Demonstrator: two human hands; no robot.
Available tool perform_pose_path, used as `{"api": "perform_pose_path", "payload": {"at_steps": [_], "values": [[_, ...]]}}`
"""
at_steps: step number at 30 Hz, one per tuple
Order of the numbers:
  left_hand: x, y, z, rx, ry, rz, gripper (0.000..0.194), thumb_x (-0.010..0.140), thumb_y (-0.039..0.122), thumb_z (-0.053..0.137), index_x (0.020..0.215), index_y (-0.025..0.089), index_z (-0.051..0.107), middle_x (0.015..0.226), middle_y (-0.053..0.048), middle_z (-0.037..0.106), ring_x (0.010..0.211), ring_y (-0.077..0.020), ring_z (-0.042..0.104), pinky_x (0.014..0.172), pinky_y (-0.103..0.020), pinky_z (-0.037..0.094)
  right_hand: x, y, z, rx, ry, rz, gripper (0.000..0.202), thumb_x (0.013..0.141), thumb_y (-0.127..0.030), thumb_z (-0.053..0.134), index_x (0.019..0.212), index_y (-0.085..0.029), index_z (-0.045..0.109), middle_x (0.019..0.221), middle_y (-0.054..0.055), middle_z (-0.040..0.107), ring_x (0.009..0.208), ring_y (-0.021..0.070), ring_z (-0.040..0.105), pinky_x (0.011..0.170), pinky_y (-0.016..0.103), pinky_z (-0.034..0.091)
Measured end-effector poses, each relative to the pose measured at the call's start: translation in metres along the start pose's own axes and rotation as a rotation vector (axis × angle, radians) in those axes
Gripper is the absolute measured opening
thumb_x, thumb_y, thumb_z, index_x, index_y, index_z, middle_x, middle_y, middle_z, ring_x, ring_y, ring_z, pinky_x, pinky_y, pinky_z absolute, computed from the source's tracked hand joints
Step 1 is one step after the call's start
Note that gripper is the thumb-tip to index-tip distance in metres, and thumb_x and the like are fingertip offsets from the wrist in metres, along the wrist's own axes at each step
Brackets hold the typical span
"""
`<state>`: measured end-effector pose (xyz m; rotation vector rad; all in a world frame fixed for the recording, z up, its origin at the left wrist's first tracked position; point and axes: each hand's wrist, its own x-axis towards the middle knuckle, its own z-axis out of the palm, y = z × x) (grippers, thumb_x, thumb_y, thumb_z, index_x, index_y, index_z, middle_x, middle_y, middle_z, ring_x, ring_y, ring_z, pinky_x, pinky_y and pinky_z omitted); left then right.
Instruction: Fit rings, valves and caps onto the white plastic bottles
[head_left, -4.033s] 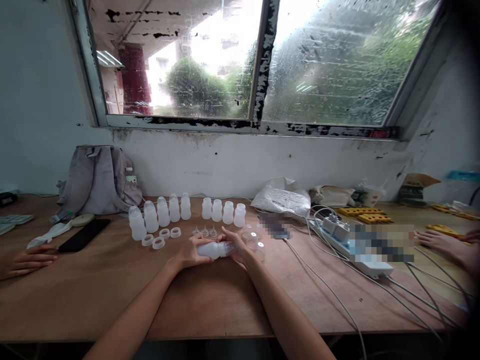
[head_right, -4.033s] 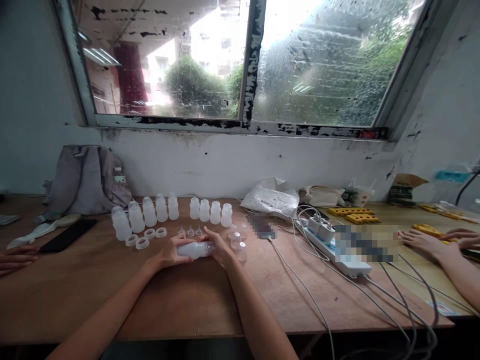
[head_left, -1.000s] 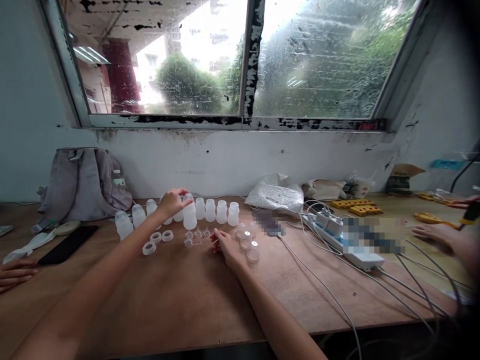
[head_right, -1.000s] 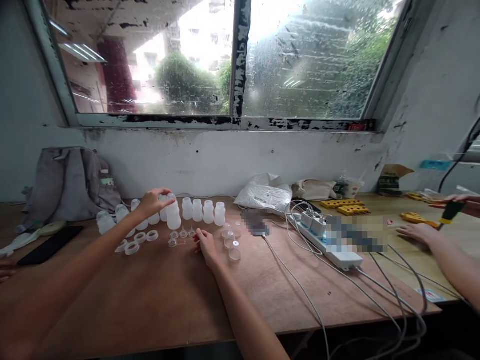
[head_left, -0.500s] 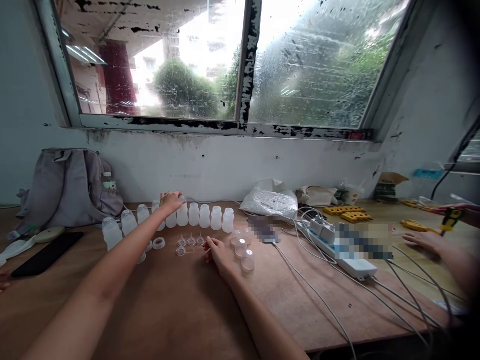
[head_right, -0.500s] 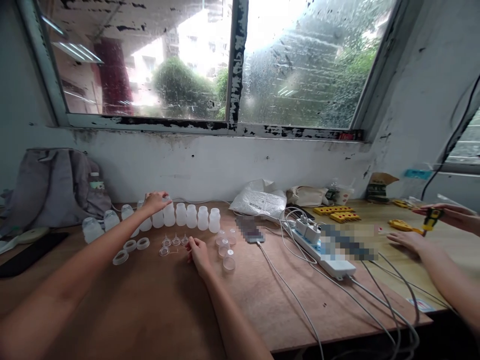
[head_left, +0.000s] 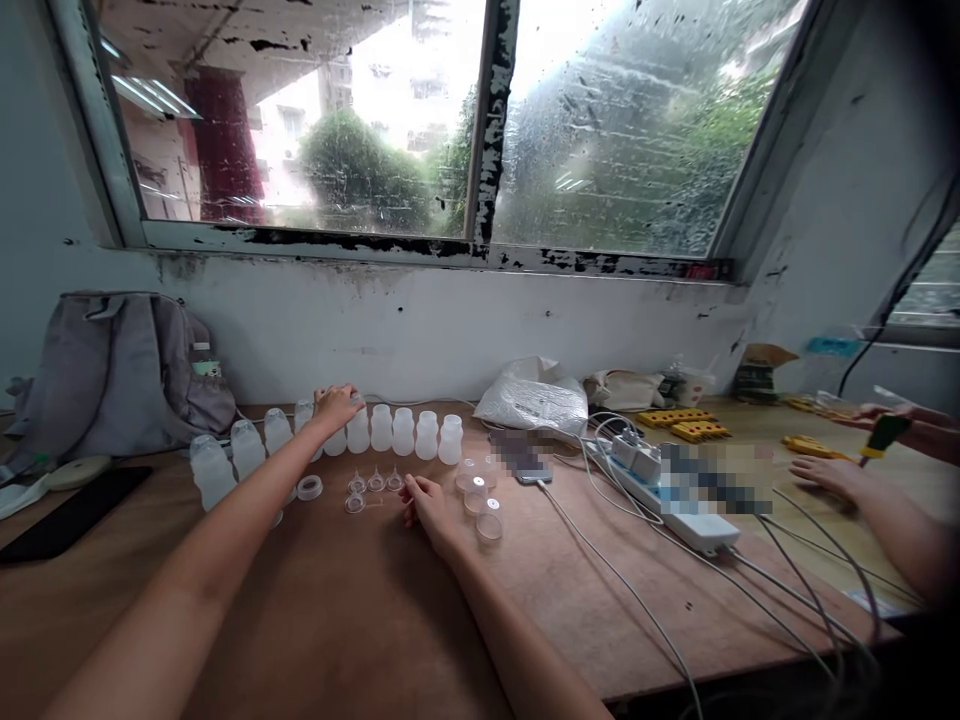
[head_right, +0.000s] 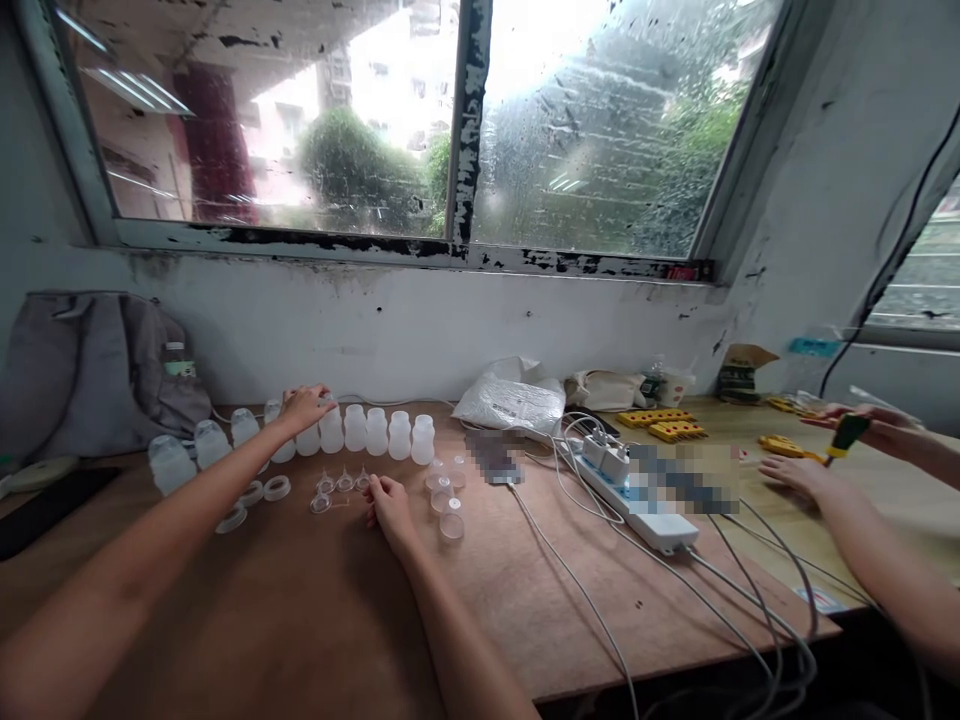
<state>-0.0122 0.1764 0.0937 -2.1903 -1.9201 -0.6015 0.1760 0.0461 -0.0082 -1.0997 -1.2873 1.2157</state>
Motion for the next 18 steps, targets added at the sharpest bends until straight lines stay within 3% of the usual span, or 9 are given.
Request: {"api": "perform_pose_path", "payload": {"at_steps": [15,18], "values": [[-0.0014,0.001,-0.0059,0.043,-0.033,0.019,0.039,0.074,0.043,0.043,0.103,0.018,0.054,0.099,-0.01,0.063,0.1,-0.0276,0.051,0.088,-0.045,0.028,-0.001,-0.0001,0.0002,-0.03,0.001,-0.003,0.03,0.075,-0.045,0.043,0.063,-0.017,0.047,0.062,-0.001,0.049,0.039,0.0061,0.041,0.036,0.02,0.036],[-0.0011,0.0018,-0.0069,0.043,-0.006,0.035,0.043,0.073,0.042,0.045,0.108,0.018,0.052,0.106,-0.011,0.06,0.104,-0.0283,0.049,0.089,-0.045,0.027,-0.001,-0.0008,0.0005,-0.034,-0.001,-0.006,0.03,0.075,-0.045,0.043,0.063,-0.017,0.047,0.062,-0.001,0.047,0.038,0.006,0.041,0.035,0.019,0.035]]}}
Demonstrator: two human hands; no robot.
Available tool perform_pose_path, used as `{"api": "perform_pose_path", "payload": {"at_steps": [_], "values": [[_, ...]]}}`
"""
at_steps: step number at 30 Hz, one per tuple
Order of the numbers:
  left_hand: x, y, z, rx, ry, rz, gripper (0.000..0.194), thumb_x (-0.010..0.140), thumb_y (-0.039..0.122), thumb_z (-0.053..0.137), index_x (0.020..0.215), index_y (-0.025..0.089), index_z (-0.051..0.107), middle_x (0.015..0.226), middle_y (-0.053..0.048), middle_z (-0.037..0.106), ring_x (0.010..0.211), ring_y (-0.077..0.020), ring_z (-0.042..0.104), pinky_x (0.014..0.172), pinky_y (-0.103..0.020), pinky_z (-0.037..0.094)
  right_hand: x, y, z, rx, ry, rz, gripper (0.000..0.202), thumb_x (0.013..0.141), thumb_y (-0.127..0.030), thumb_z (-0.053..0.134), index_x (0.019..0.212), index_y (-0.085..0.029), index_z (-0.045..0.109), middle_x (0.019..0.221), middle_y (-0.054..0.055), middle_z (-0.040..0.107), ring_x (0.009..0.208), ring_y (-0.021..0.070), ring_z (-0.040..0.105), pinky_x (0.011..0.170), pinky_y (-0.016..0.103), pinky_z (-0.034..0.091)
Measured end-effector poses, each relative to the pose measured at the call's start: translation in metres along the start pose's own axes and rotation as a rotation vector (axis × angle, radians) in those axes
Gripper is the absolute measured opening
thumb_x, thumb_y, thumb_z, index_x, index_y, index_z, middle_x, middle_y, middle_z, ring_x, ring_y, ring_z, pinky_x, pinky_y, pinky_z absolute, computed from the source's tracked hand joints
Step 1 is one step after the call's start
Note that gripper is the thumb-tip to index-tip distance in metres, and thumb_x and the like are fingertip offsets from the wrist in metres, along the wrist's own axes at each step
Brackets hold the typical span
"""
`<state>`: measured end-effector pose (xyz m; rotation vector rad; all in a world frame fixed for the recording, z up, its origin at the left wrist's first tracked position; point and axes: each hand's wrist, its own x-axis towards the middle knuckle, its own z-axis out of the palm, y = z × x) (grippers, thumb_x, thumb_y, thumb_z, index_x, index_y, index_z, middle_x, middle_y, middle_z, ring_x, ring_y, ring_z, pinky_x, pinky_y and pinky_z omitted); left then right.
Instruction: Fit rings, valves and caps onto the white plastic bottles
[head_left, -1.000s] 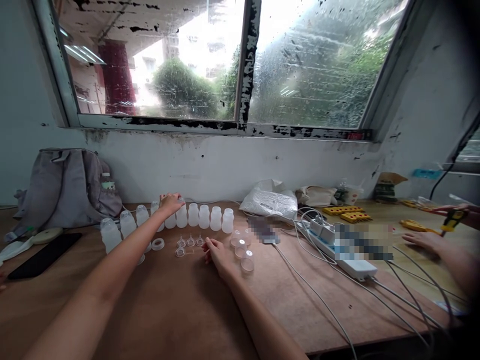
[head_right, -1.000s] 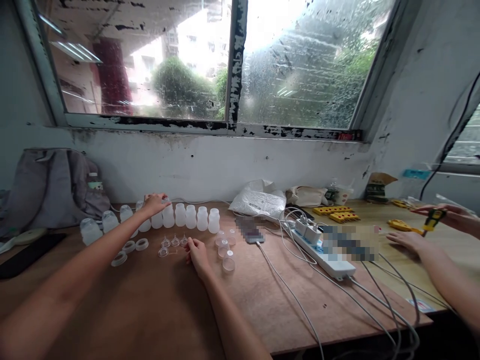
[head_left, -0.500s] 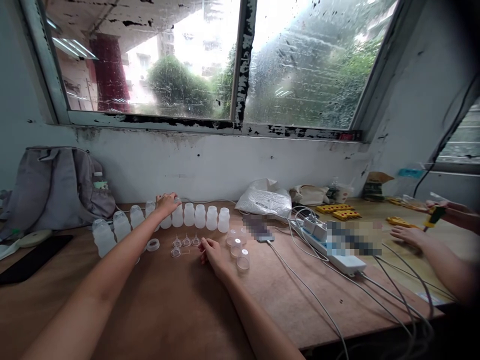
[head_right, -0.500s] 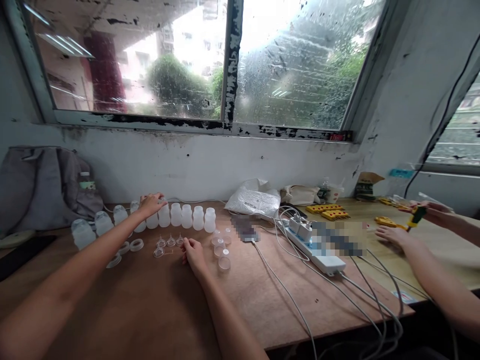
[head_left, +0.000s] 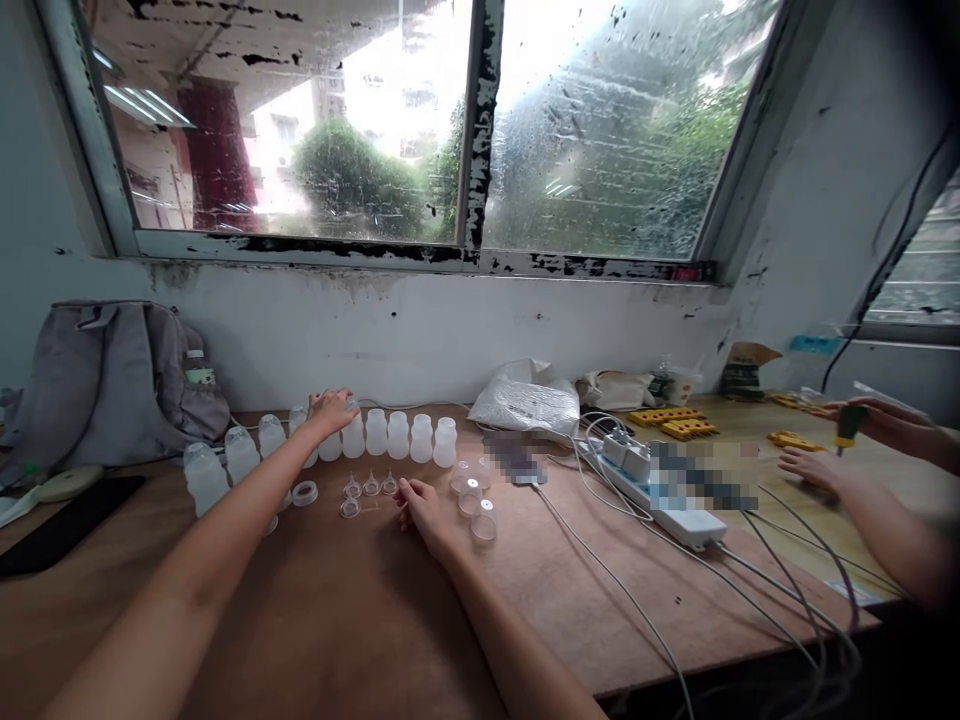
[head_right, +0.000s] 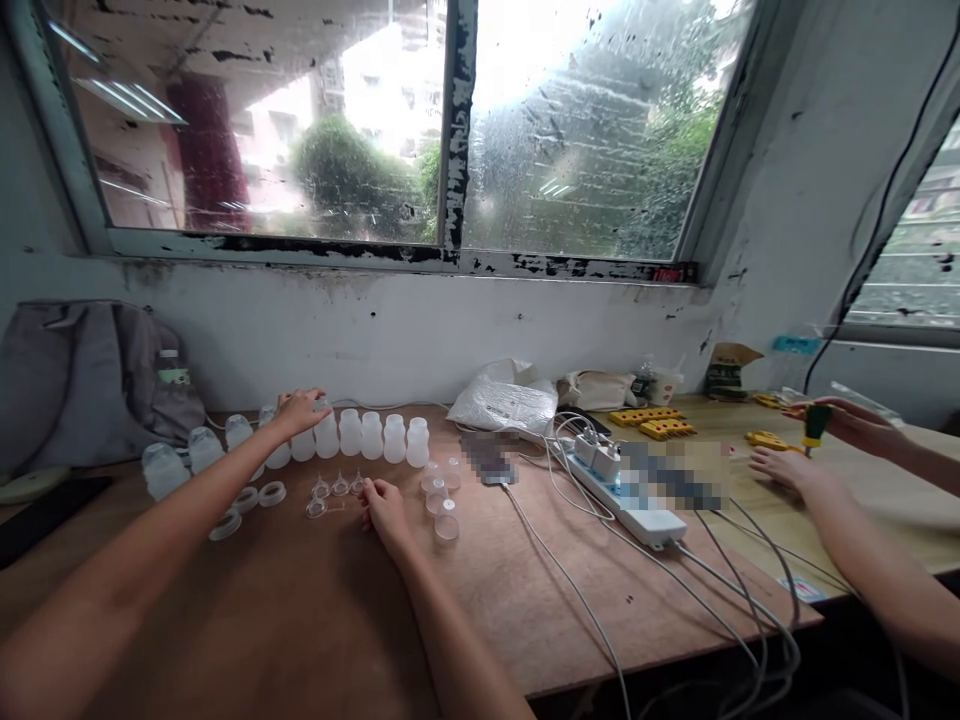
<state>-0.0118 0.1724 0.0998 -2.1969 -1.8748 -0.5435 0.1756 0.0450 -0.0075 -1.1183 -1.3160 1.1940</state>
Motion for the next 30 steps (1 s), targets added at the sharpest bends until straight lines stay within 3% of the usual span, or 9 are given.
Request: {"api": "perform_pose_path", "payload": {"at_steps": [3,6,10,15,19,22,26,30], "values": [[-0.001,0.0,-0.006,-0.006,0.049,0.017,0.047,0.074,0.041,0.044,0.115,0.018,0.046,0.117,-0.011,0.054,0.109,-0.028,0.045,0.09,-0.043,0.028,0.0,-0.001,0.001,-0.007,0.0,-0.003,0.031,0.075,-0.046,0.043,0.063,-0.017,0.047,0.062,-0.002,0.047,0.037,0.0057,0.041,0.034,0.02,0.035],[-0.009,0.0,-0.013,-0.021,0.151,0.079,0.039,0.078,0.036,0.041,0.112,0.018,0.048,0.115,-0.01,0.055,0.108,-0.0257,0.046,0.089,-0.039,0.03,0.0,-0.001,0.001,-0.023,0.007,-0.006,0.031,0.075,-0.045,0.042,0.062,-0.018,0.047,0.062,-0.002,0.047,0.037,0.0058,0.04,0.034,0.02,0.034],[-0.041,0.001,-0.014,-0.075,0.29,0.188,0.029,0.081,0.028,0.037,0.103,0.018,0.053,0.103,-0.006,0.061,0.098,-0.0213,0.053,0.087,-0.034,0.034,0.0,0.0,0.003,-0.042,0.01,-0.016,0.03,0.075,-0.044,0.042,0.062,-0.018,0.047,0.061,-0.002,0.048,0.037,0.0062,0.04,0.035,0.021,0.034],[-0.108,0.002,0.012,-0.048,0.244,0.144,0.028,0.079,0.025,0.04,0.101,0.019,0.055,0.101,-0.006,0.062,0.094,-0.021,0.054,0.083,-0.033,0.036,-0.001,-0.001,0.002,-0.142,0.028,-0.062,0.03,0.078,-0.043,0.038,0.063,-0.018,0.046,0.063,-0.001,0.05,0.041,0.0082,0.043,0.038,0.021,0.036],[-0.151,-0.002,0.038,0.078,0.234,-0.024,0.033,0.076,0.023,0.042,0.106,0.017,0.054,0.109,-0.011,0.057,0.101,-0.026,0.048,0.088,-0.04,0.031,-0.002,-0.001,-0.001,-0.508,0.217,-0.319,0.025,0.081,-0.033,0.038,0.063,-0.019,0.048,0.066,0.002,0.054,0.06,0.0134,0.051,0.056,0.024,0.04],[-0.164,-0.006,0.048,0.116,0.251,-0.091,0.034,0.076,0.025,0.043,0.105,0.014,0.055,0.111,-0.014,0.055,0.105,-0.0278,0.044,0.092,-0.043,0.026,-0.003,0.001,-0.002,-0.768,0.275,-0.451,0.019,0.081,-0.026,0.038,0.071,-0.019,0.052,0.077,0.005,0.056,0.073,0.0162,0.051,0.067,0.026,0.039],[-0.167,-0.007,0.048,0.16,0.238,-0.131,0.029,0.075,0.027,0.044,0.098,0.014,0.057,0.107,-0.014,0.056,0.104,-0.0278,0.043,0.093,-0.044,0.025,-0.003,0.007,-0.001,-0.994,0.182,-0.445,0.022,0.081,-0.023,0.041,0.093,-0.02,0.058,0.099,0.008,0.057,0.095,0.0193,0.048,0.083,0.029,0.035],[-0.169,-0.006,0.046,0.177,0.22,-0.139,0.024,0.075,0.027,0.043,0.091,0.015,0.058,0.104,-0.014,0.056,0.104,-0.0281,0.043,0.091,-0.046,0.027,-0.005,0.01,-0.001,-1.095,0.01,-0.387,0.04,0.082,-0.033,0.042,0.122,-0.027,0.044,0.131,0.006,0.04,0.12,0.0239,0.031,0.096,0.038,0.022]]}}
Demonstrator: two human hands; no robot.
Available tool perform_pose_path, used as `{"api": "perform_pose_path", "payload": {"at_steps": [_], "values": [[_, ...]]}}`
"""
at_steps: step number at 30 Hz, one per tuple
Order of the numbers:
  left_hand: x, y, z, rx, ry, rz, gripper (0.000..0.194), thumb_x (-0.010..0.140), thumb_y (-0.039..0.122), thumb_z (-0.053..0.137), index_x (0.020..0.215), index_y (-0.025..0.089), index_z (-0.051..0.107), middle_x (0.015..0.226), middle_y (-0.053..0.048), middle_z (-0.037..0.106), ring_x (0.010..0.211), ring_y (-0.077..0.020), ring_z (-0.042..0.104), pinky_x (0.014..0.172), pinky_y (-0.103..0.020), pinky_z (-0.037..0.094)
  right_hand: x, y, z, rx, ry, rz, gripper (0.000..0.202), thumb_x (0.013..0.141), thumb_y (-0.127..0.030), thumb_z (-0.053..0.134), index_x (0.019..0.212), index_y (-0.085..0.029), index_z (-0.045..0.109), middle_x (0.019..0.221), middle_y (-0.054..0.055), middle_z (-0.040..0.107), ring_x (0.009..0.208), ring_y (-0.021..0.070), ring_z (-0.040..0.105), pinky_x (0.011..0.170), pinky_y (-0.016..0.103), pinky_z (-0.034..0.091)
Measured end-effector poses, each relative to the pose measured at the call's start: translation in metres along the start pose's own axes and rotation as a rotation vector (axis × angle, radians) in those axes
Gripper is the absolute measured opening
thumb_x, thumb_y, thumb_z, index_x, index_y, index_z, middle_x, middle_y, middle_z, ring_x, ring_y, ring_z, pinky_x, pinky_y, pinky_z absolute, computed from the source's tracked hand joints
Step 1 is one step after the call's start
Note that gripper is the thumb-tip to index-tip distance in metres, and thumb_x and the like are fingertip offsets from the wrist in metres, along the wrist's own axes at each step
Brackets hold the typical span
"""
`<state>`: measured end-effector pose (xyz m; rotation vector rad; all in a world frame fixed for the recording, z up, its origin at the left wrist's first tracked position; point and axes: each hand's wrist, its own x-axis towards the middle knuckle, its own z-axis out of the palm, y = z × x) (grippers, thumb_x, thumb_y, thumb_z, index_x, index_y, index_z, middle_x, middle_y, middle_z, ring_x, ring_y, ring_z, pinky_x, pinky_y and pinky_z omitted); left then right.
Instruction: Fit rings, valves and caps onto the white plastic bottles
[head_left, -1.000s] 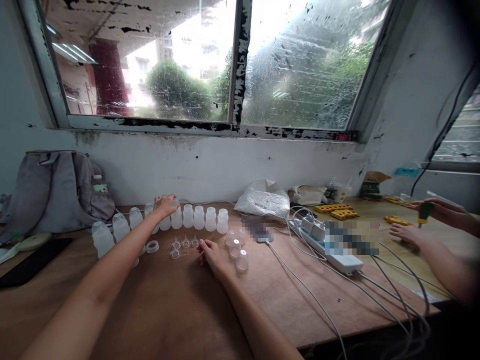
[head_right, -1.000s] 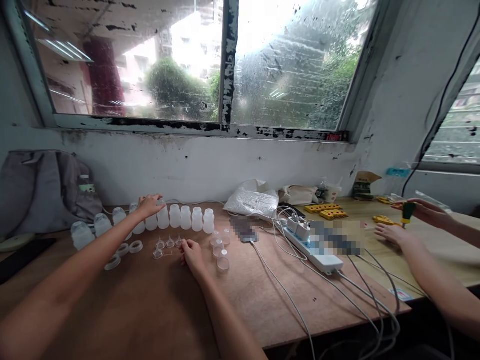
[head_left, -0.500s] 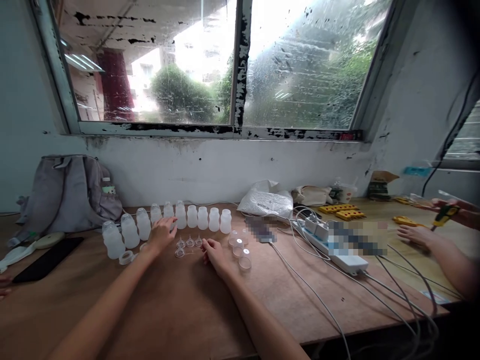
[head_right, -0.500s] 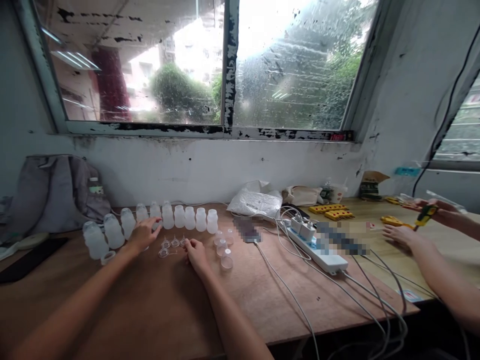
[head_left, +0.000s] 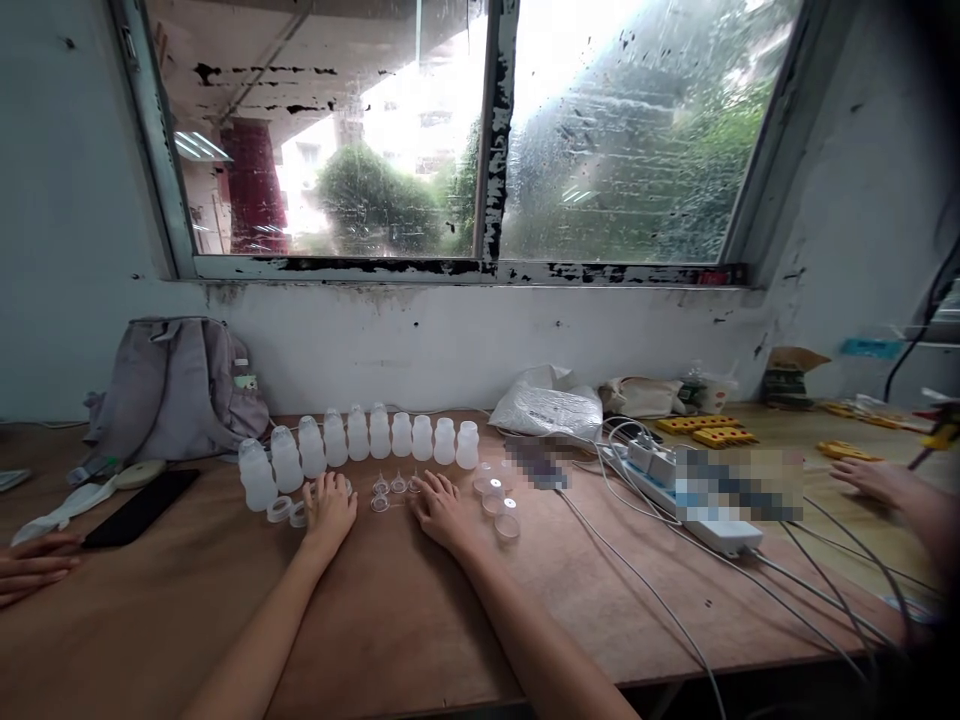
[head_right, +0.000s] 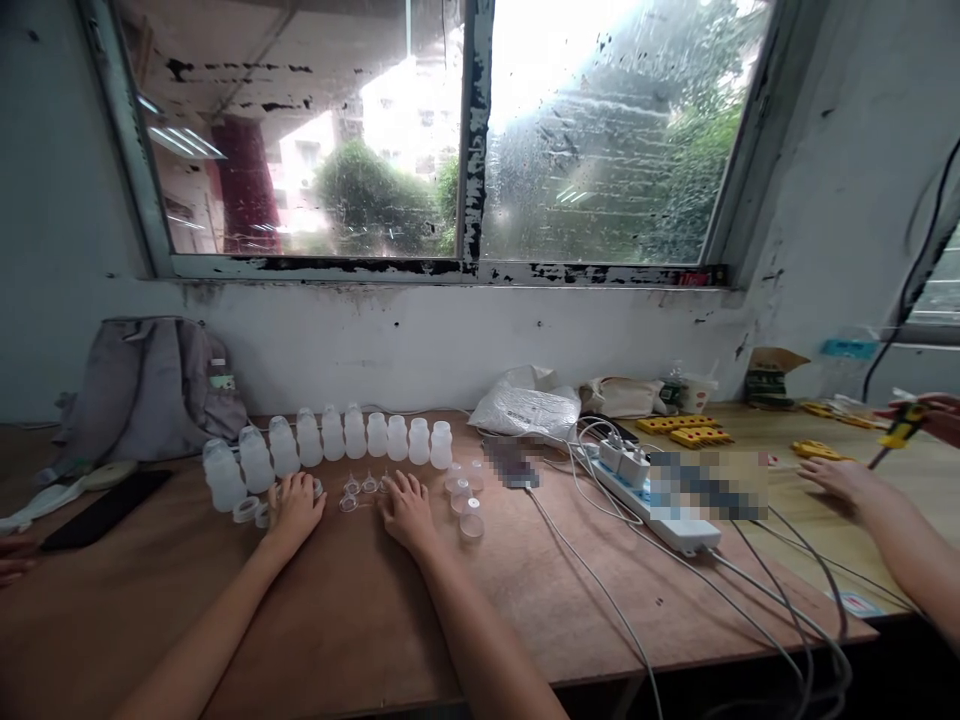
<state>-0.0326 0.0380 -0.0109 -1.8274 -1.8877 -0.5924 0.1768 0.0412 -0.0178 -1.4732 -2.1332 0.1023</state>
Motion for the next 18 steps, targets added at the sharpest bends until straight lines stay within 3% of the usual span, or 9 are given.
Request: {"api": "perform_pose_path", "payload": {"at_steps": [3,5,8,12,15,18], "values": [[-0.001,-0.001,0.002,-0.019,0.0,0.008,0.022,0.075,0.026,0.044,0.088,0.015,0.058,0.103,-0.014,0.056,0.105,-0.0288,0.042,0.09,-0.047,0.026,-0.001,-0.001,-0.001,0.02,-0.09,-0.009,0.044,0.082,-0.039,0.042,0.125,-0.03,0.041,0.135,0.003,0.035,0.124,0.0264,0.024,0.097,0.044,0.018],[-0.001,-0.002,0.003,-0.057,0.016,0.012,0.02,0.075,0.025,0.044,0.085,0.015,0.058,0.102,-0.014,0.057,0.104,-0.0295,0.042,0.091,-0.05,0.025,-0.001,-0.002,-0.004,0.056,-0.063,-0.02,0.038,0.082,-0.037,0.043,0.118,-0.029,0.049,0.129,0.004,0.044,0.12,0.0241,0.031,0.095,0.041,0.022],[0.001,0.0,0.0,-0.195,0.051,0.043,0.016,0.077,0.026,0.044,0.079,0.017,0.057,0.094,-0.011,0.059,0.1,-0.0281,0.046,0.09,-0.049,0.029,-0.001,-0.006,-0.011,0.179,0.003,-0.039,0.024,0.078,-0.023,0.046,0.094,-0.024,0.063,0.101,0.005,0.062,0.101,0.0187,0.047,0.087,0.03,0.032],[0.001,0.01,-0.016,-0.525,0.095,0.179,0.015,0.079,0.032,0.044,0.078,0.02,0.053,0.089,-0.007,0.06,0.093,-0.0223,0.05,0.082,-0.036,0.04,0.0,-0.008,-0.016,0.47,-0.029,-0.045,0.026,0.066,-0.008,0.043,0.066,-0.021,0.066,0.071,0.002,0.065,0.079,0.0162,0.055,0.074,0.024,0.04],[-0.005,0.021,-0.027,-0.676,0.082,0.32,0.016,0.078,0.034,0.048,0.087,0.022,0.051,0.097,-0.006,0.058,0.095,-0.0209,0.051,0.083,-0.035,0.04,0.002,-0.007,-0.014,0.69,-0.07,0.007,0.026,0.062,-0.007,0.04,0.058,-0.018,0.062,0.064,0.0,0.064,0.07,0.0157,0.057,0.067,0.023,0.042],[-0.011,0.032,-0.029,-0.722,0.033,0.405,0.025,0.075,0.036,0.054,0.095,0.022,0.051,0.097,-0.006,0.057,0.094,-0.0207,0.051,0.084,-0.035,0.04,0.004,-0.004,-0.01,0.78,0.01,0.097,0.024,0.06,-0.008,0.038,0.058,-0.018,0.061,0.066,0.001,0.064,0.068,0.0154,0.057,0.063,0.023,0.043]]}}
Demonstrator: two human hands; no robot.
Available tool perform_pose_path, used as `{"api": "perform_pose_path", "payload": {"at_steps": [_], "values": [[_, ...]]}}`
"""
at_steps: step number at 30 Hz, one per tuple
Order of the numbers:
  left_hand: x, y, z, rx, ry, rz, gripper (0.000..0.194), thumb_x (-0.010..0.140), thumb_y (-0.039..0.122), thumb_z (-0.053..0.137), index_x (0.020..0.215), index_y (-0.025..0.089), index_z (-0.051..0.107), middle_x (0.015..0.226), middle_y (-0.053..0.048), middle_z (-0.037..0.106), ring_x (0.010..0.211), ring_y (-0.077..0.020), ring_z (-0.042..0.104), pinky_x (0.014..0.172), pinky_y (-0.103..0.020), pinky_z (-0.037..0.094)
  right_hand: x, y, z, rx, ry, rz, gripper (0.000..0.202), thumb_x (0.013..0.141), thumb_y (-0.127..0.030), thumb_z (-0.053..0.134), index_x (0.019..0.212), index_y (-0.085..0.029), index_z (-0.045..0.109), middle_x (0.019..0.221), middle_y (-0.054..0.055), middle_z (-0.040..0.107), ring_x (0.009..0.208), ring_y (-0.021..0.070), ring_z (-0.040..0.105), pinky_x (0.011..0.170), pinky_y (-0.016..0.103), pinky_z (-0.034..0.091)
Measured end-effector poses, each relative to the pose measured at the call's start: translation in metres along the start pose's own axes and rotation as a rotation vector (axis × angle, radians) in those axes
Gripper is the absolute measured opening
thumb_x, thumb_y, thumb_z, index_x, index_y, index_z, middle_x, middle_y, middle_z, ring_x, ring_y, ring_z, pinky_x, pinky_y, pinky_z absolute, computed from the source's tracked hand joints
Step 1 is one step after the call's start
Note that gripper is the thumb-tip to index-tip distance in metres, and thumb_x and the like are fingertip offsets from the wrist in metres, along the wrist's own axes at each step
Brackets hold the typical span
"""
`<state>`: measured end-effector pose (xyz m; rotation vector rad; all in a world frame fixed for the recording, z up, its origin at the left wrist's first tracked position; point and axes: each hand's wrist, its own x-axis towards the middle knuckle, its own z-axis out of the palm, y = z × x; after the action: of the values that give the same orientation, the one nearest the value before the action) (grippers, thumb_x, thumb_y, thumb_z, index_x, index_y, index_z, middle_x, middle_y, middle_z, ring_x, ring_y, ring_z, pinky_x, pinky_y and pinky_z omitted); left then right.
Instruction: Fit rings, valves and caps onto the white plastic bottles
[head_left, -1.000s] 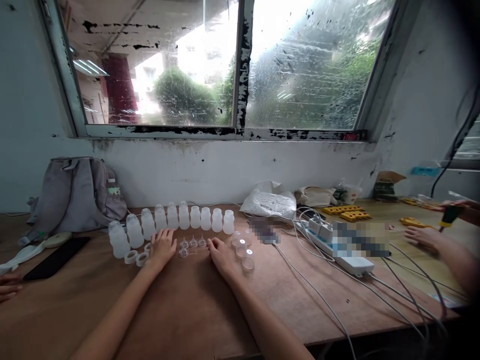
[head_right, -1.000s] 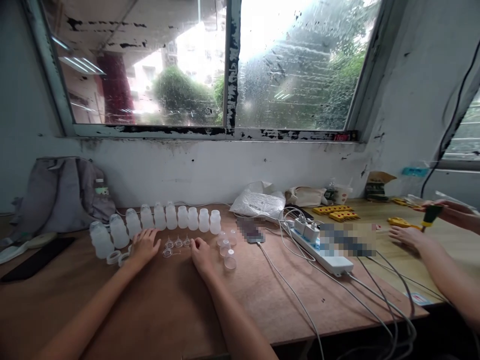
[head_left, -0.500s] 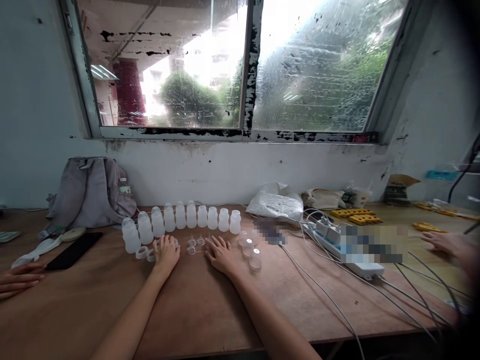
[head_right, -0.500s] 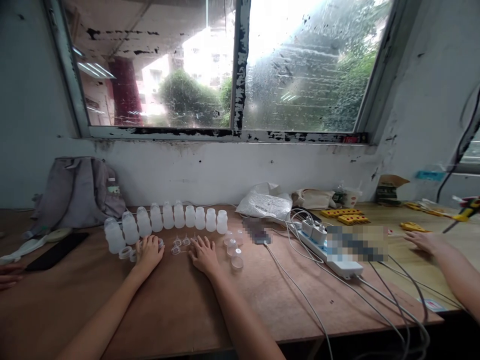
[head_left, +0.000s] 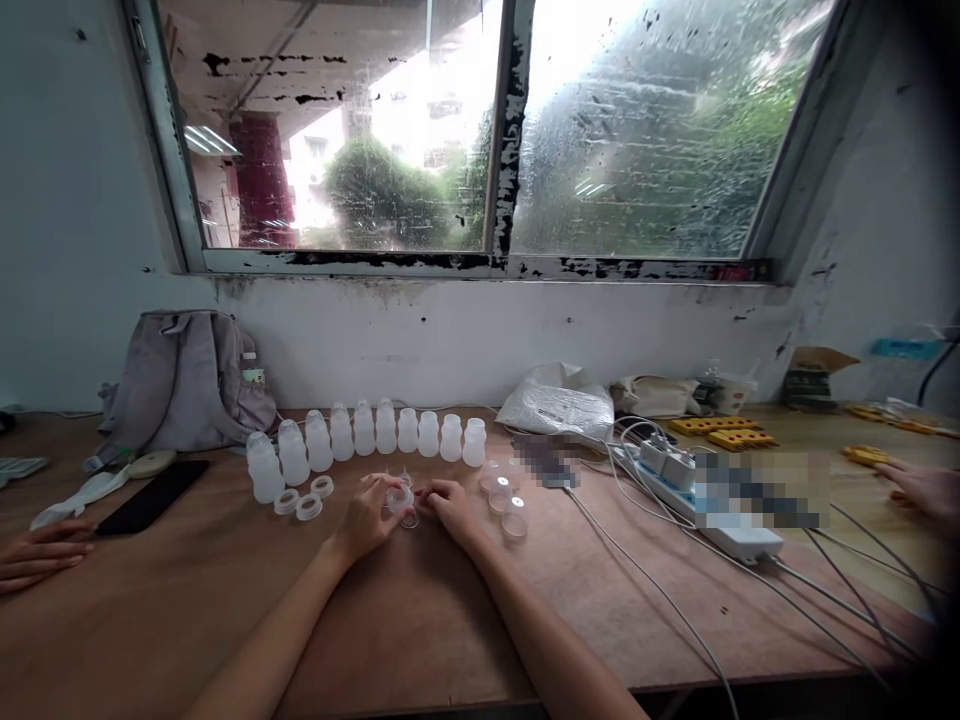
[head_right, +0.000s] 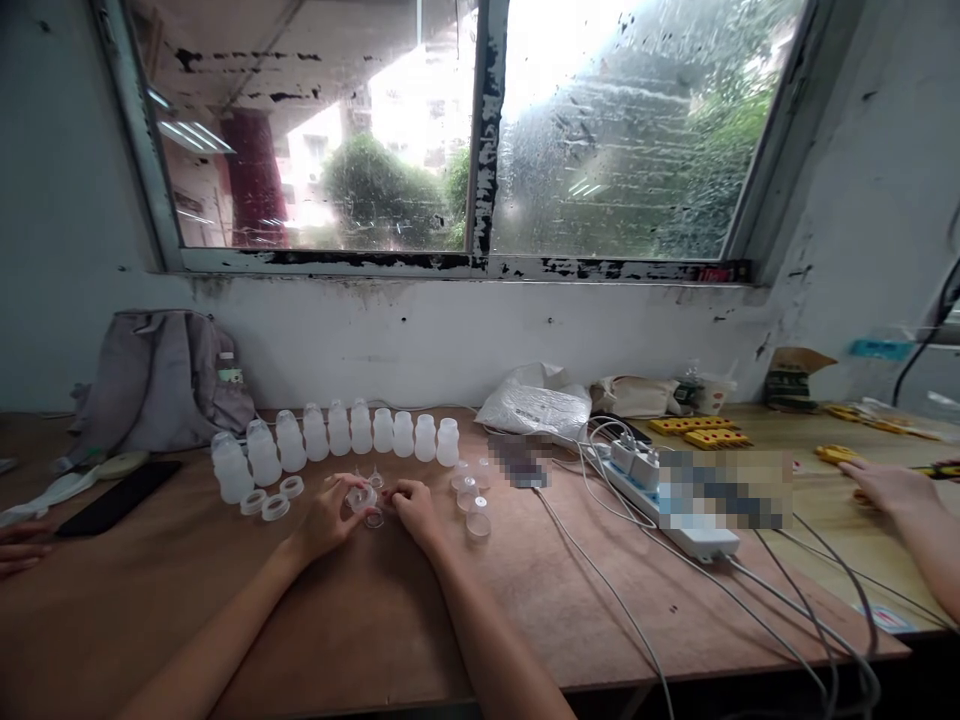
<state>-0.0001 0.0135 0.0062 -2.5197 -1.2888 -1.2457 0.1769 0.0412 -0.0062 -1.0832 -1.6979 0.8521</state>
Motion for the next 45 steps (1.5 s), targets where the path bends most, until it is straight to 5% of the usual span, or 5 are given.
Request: {"api": "perform_pose_path", "payload": {"at_steps": [6,18,26,35,45], "values": [[-0.002,-0.001,0.016,-0.005,-0.111,-0.008,0.034,0.072,0.042,0.057,0.098,0.022,0.05,0.097,-0.006,0.057,0.094,-0.0221,0.051,0.086,-0.038,0.038,0.004,0.007,-0.001,-0.111,0.152,0.027,0.024,0.061,-0.011,0.04,0.066,-0.018,0.062,0.069,0.001,0.064,0.064,0.014,0.054,0.062,0.023,0.043],[-0.003,-0.001,0.022,0.028,-0.182,-0.029,0.048,0.063,0.048,0.064,0.102,0.022,0.052,0.096,-0.007,0.058,0.094,-0.0236,0.051,0.085,-0.039,0.038,0.004,0.008,0.0,-0.161,0.12,0.001,0.023,0.064,-0.01,0.041,0.071,-0.019,0.061,0.075,0.0,0.064,0.067,0.0121,0.055,0.064,0.022,0.043],[-0.002,0.003,0.02,0.029,-0.133,-0.079,0.02,0.082,0.035,0.042,0.08,0.022,0.058,0.08,-0.005,0.061,0.081,-0.0203,0.054,0.075,-0.033,0.04,-0.001,-0.002,0.002,-0.203,0.11,-0.053,0.022,0.066,-0.01,0.041,0.069,-0.019,0.062,0.071,0.002,0.063,0.067,0.0141,0.054,0.064,0.024,0.042],[0.002,-0.01,0.031,-0.55,-0.03,-0.482,0.026,0.079,0.044,0.041,0.075,0.019,0.05,0.058,0.002,0.057,0.048,-0.0125,0.053,0.048,-0.024,0.041,-0.012,-0.014,0.011,-0.222,0.002,-0.296,0.017,0.073,-0.019,0.045,0.087,-0.02,0.053,0.077,0.0,0.058,0.067,0.0132,0.052,0.063,0.022,0.039],[0.002,0.005,0.034,-0.875,-0.082,-0.591,0.033,0.079,0.046,0.04,0.092,0.017,0.049,0.06,0.001,0.056,0.04,-0.012,0.056,0.032,-0.018,0.036,-0.007,-0.006,0.012,-0.332,0.155,-0.09,0.009,0.068,-0.023,0.049,0.064,-0.021,0.041,0.062,-0.002,0.051,0.059,0.0128,0.048,0.055,0.021,0.034]]}}
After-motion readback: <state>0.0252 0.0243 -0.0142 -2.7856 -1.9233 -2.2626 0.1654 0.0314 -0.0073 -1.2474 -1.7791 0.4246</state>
